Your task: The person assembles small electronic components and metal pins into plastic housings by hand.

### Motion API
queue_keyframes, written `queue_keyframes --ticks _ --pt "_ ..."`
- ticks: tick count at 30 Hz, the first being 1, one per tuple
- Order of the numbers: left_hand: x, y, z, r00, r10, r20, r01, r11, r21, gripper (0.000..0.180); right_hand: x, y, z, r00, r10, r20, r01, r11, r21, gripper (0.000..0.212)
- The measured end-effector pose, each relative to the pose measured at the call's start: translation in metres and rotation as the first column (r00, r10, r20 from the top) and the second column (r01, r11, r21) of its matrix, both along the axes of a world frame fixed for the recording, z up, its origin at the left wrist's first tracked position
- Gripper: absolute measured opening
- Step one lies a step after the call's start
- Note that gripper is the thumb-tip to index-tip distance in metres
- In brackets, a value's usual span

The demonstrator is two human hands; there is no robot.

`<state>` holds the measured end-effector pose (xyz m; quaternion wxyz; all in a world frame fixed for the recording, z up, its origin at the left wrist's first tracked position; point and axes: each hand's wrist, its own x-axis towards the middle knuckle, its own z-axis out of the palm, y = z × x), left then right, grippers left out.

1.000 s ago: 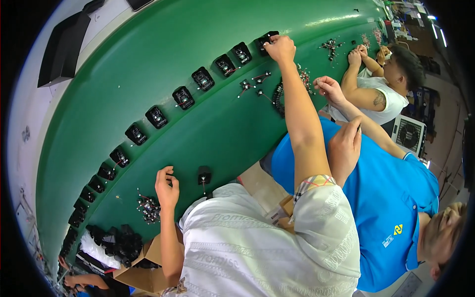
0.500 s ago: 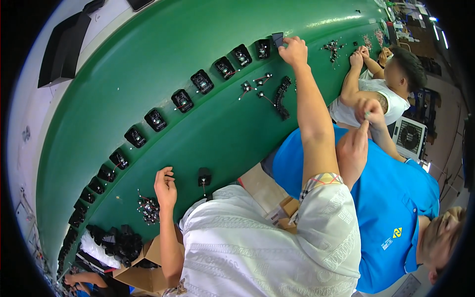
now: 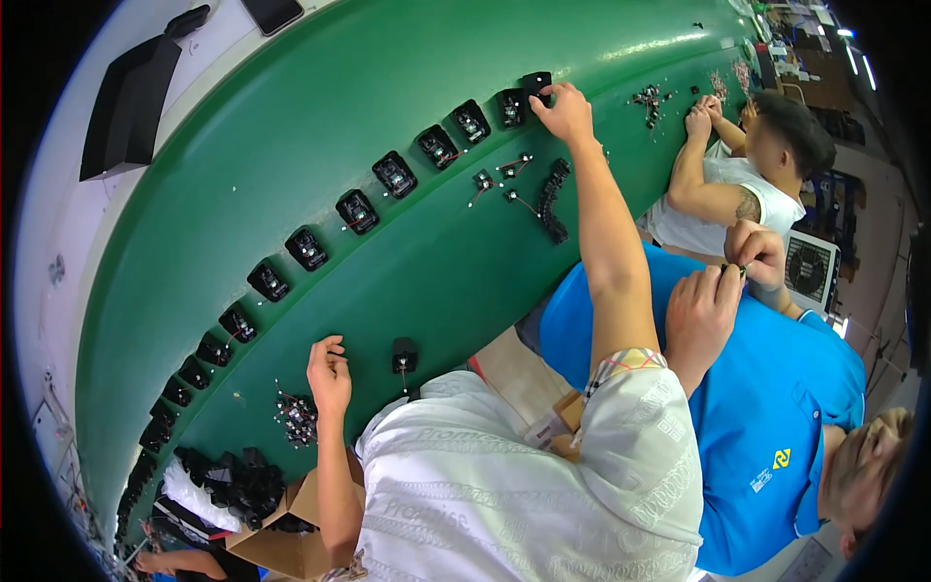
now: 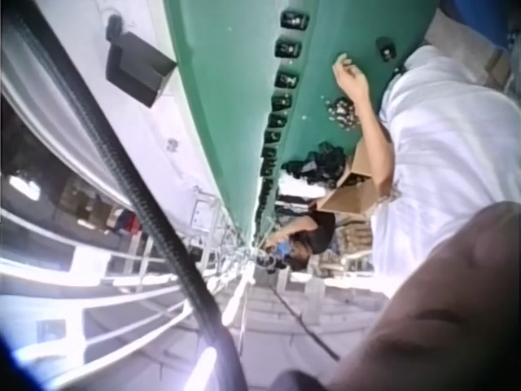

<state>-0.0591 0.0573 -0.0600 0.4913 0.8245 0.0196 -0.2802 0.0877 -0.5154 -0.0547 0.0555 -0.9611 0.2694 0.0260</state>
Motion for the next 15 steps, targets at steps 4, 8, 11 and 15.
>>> queue_keyframes --ticks 4,8,11,15 --pt "-0.001 -0.002 -0.002 1.0 0.008 0.013 -0.008 1.0 0.014 0.039 0.0 -0.011 -0.003 0.995 0.037 0.088 -0.032 0.998 -0.063 0.036" --pt "0.001 -0.004 0.002 1.0 0.017 -0.003 -0.016 1.0 0.023 0.038 0.004 -0.03 -0.002 0.997 -0.038 0.073 0.045 0.995 -0.091 0.034" --pt "0.002 -0.005 0.002 0.999 -0.024 -0.043 0.026 0.998 0.05 0.036 0.003 -0.052 -0.002 0.996 -0.07 0.052 0.074 0.994 -0.081 0.036" --pt "-0.001 -0.01 0.003 1.0 -0.015 0.014 0.014 1.0 0.022 0.034 -0.001 -0.048 0.002 0.996 -0.067 0.052 0.07 0.996 -0.05 0.041"
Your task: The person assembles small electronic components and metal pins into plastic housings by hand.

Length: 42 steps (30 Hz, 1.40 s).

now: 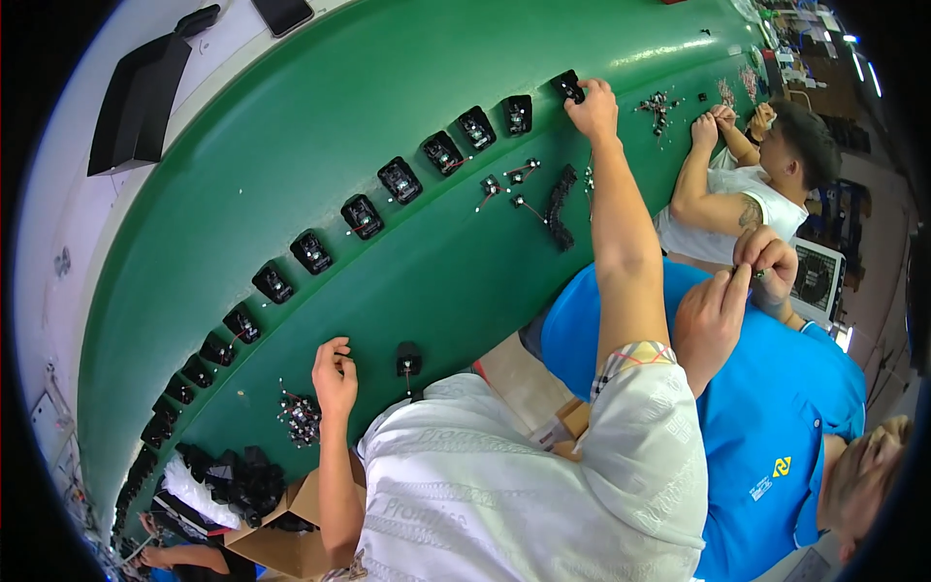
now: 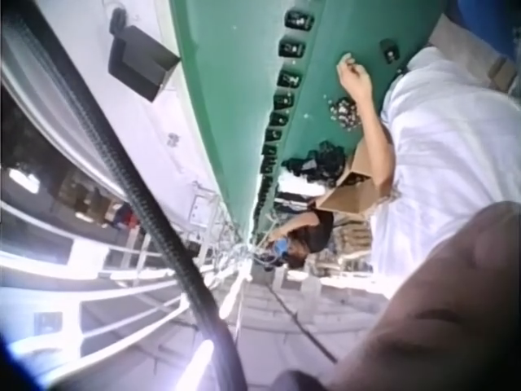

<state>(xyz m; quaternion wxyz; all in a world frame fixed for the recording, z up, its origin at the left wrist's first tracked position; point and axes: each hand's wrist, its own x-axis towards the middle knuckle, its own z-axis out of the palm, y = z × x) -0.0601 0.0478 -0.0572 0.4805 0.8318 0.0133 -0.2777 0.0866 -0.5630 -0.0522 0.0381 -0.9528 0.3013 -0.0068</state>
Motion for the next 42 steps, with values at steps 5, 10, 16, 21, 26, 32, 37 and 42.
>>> queue_keyframes --ticks 5,10,16,21,26,32,37,42 --pt "-0.002 -0.004 0.004 0.992 -0.094 -0.084 0.093 0.996 -0.012 0.033 -0.032 0.108 0.005 0.716 0.0 0.698 0.11 0.988 -0.113 0.035" --pt "-0.028 -0.01 -0.006 0.954 -0.249 -0.169 0.258 0.966 0.033 0.03 -0.107 0.292 0.013 0.725 -0.285 0.627 -0.089 0.864 0.496 0.01" --pt "-0.038 -0.023 -0.006 0.908 -0.17 -0.384 0.12 0.981 -0.151 0.039 -0.231 0.366 0.003 0.888 -0.366 0.277 0.014 0.624 0.781 0.014" --pt "-0.042 -0.041 0.003 0.783 -0.078 -0.617 -0.168 0.928 -0.331 0.045 -0.276 0.397 0.03 0.984 -0.125 0.124 -0.033 0.564 0.825 0.04" --pt "-0.048 -0.049 0.006 0.717 -0.092 -0.691 -0.261 0.884 -0.388 0.047 -0.273 0.42 0.038 0.984 0.167 0.069 -0.176 0.81 0.559 0.065" --pt "-0.048 -0.033 0.002 0.788 -0.19 -0.586 -0.098 0.901 -0.423 0.04 -0.234 0.382 0.02 0.963 0.12 0.243 -0.222 0.865 0.45 0.058" --pt "-0.036 -0.008 0.02 0.812 -0.159 -0.562 -0.06 0.934 -0.351 0.033 -0.108 0.231 0.046 0.801 0.072 0.594 -0.191 0.972 0.139 0.049" --pt "-0.02 -0.002 0.034 0.821 -0.112 -0.56 -0.113 0.929 -0.352 0.027 -0.037 0.019 0.038 0.829 -0.002 0.559 0.085 0.989 -0.122 0.062"
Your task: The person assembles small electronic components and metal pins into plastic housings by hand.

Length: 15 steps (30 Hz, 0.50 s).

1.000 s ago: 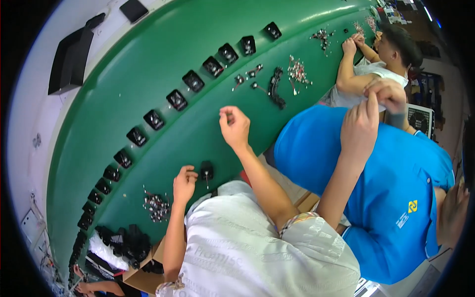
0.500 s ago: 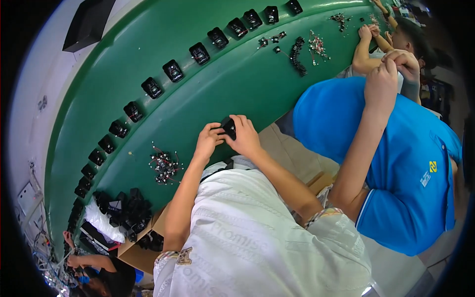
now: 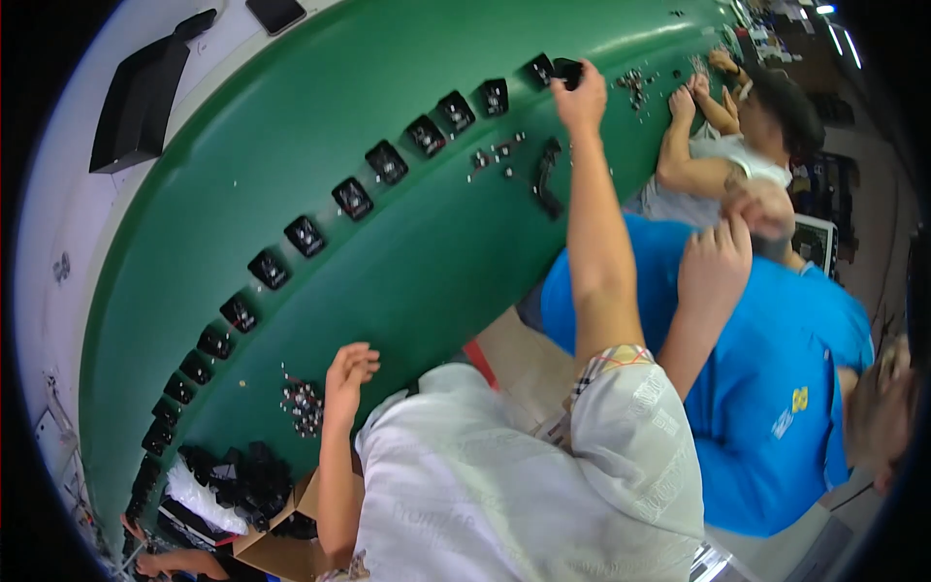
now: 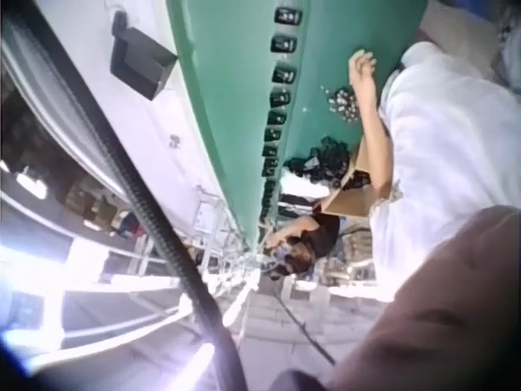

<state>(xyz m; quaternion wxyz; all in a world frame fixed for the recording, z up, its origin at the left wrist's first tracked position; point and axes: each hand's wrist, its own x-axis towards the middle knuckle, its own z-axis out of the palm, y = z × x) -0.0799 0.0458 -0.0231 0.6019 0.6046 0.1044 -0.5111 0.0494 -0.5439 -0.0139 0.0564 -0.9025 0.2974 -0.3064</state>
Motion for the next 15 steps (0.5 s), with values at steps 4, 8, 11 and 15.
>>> queue_keyframes --ticks 4,8,11,15 --pt "0.004 0.007 0.021 0.992 0.121 -0.041 -0.118 0.99 0.083 0.026 0.04 -0.076 0.004 0.934 -0.013 -0.358 0.052 0.994 0.099 0.062" --pt "0.01 0.0 0.02 0.971 0.217 -0.098 -0.201 0.968 0.15 0.027 0.052 -0.107 -0.023 0.869 0.007 -0.495 0.06 0.991 0.118 0.064" --pt "0.016 -0.009 0.023 0.974 0.206 -0.099 -0.186 0.966 0.178 0.026 0.054 -0.105 -0.037 0.83 -0.038 -0.556 0.114 0.988 0.103 0.069" --pt "0.015 -0.012 0.027 0.979 0.2 -0.034 -0.192 0.968 0.161 0.024 0.046 -0.108 -0.047 0.877 -0.032 -0.479 0.12 0.981 0.155 0.08"
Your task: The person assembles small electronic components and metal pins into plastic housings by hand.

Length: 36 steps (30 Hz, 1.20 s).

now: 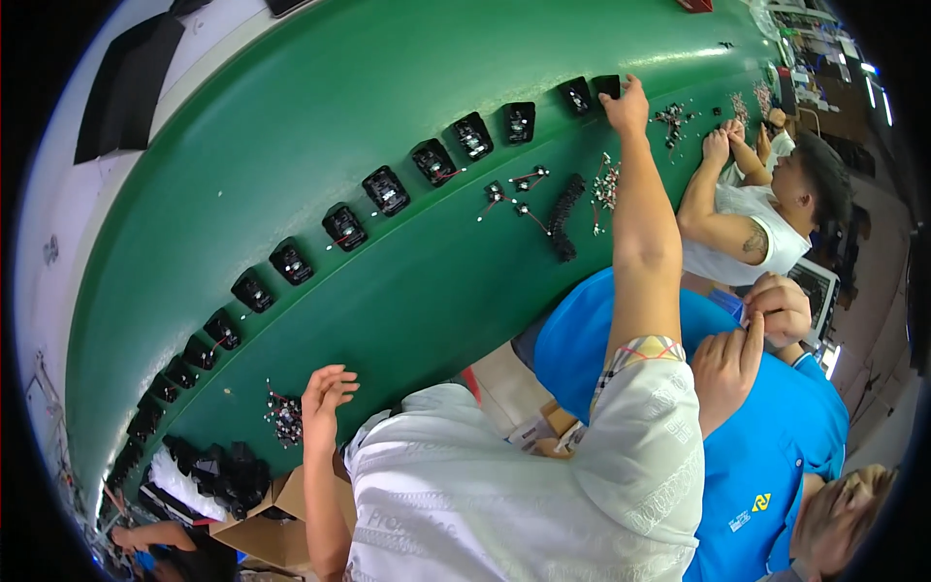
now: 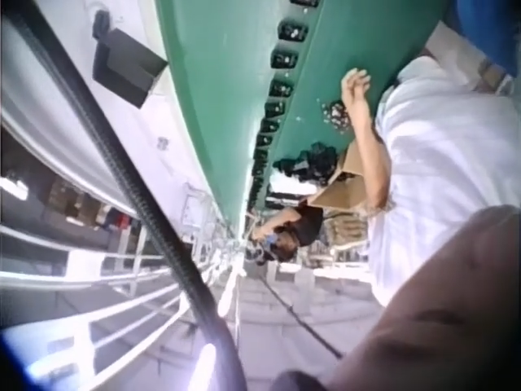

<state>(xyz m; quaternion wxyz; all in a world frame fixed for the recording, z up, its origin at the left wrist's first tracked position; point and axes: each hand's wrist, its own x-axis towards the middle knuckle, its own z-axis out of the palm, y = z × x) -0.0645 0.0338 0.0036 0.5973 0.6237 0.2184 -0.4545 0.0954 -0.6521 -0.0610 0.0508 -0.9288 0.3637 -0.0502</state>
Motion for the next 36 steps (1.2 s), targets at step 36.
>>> queue_keyframes --ticks 36 --pt "-0.167 0.314 -0.026 0.522 -0.237 0.82 -0.593 0.59 0.548 0.035 -0.205 0.668 0.002 0.372 0.88 0.296 -0.917 0.3 0.261 0.038"
